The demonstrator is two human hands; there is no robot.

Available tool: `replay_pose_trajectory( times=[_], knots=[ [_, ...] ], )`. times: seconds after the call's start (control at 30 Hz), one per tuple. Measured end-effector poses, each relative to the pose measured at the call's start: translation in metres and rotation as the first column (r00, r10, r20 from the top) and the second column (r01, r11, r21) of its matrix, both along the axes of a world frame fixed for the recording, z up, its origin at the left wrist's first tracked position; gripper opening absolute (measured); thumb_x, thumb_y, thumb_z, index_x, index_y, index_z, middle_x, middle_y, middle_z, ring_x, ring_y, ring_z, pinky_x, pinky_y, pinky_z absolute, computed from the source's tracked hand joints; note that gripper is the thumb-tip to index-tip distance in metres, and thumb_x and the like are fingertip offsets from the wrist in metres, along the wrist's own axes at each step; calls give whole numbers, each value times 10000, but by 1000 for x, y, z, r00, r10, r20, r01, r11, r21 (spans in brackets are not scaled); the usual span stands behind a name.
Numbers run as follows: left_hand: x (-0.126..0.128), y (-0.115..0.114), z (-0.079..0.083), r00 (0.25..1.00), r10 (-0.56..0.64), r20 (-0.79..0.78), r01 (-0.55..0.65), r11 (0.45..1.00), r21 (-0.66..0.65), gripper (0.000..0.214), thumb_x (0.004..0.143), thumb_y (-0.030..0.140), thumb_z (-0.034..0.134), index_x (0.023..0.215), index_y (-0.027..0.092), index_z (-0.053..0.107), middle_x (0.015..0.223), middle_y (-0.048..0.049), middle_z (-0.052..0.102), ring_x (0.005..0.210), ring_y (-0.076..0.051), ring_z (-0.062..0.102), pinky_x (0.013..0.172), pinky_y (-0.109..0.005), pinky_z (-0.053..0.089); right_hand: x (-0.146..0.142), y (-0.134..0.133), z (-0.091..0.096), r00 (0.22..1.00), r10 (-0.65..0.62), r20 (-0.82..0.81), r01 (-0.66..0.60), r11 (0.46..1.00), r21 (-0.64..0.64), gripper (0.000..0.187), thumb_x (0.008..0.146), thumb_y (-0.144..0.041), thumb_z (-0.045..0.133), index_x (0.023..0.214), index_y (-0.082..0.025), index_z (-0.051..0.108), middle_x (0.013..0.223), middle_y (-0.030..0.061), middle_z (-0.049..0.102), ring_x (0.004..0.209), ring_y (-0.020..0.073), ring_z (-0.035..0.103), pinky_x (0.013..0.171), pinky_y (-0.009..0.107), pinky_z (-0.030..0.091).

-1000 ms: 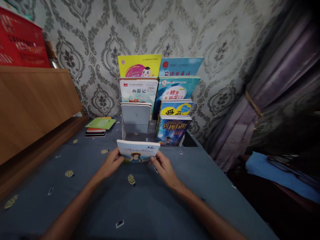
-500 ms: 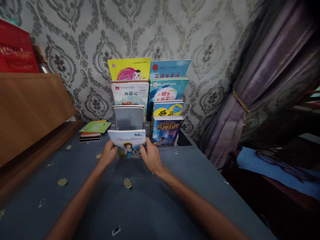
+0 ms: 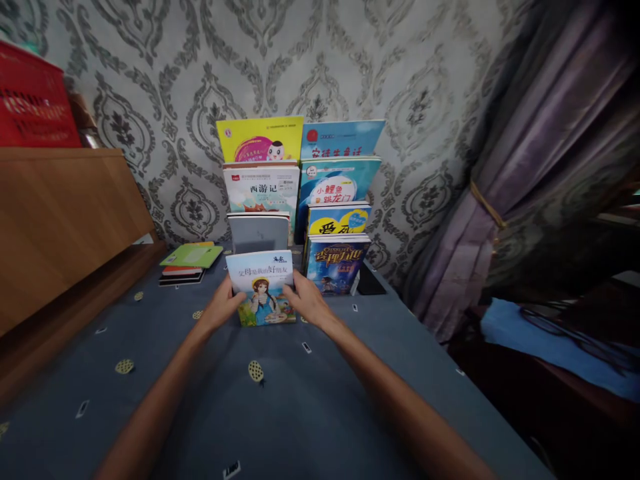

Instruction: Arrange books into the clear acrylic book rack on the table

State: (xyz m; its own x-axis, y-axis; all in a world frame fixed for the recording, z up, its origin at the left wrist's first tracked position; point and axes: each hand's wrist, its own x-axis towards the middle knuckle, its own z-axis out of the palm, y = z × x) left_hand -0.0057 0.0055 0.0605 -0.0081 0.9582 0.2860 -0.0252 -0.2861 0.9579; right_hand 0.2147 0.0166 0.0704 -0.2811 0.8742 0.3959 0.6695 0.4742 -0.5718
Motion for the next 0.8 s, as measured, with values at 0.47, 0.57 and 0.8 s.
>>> replay_pose_trajectory(
  times=[0.47,0.57,0.8],
  knots=[
    [-3,-60,8,729,137,-671,149,925,351,318,934,272,501,1202,187,649,1140,-82,718,1036,-244,662,943,-412,526,19,16,-22,837,233,-495,-299,952,-58,217,837,-208,556,999,-205,700,962,47,719,929,230,638,863,403,523],
    [11,-88,3,532,230,-815,319,837,444,526,934,101,404,1434,245,478,1369,-92,608,1228,-237,583,1016,-417,482,18,17,-31,756,279,-593,-407,909,-91,243,805,-223,616,1024,-230,720,1054,45,719,986,230,645,930,428,509],
    [38,-111,-38,225,286,-931,385,852,355,671,897,11,360,1529,230,316,1513,-112,480,1373,-254,466,1062,-467,429,26,13,-69,545,-26,-838,-627,651,-429,354,819,-348,701,1142,-204,700,995,67,762,870,221,703,857,405,554]
  ],
)
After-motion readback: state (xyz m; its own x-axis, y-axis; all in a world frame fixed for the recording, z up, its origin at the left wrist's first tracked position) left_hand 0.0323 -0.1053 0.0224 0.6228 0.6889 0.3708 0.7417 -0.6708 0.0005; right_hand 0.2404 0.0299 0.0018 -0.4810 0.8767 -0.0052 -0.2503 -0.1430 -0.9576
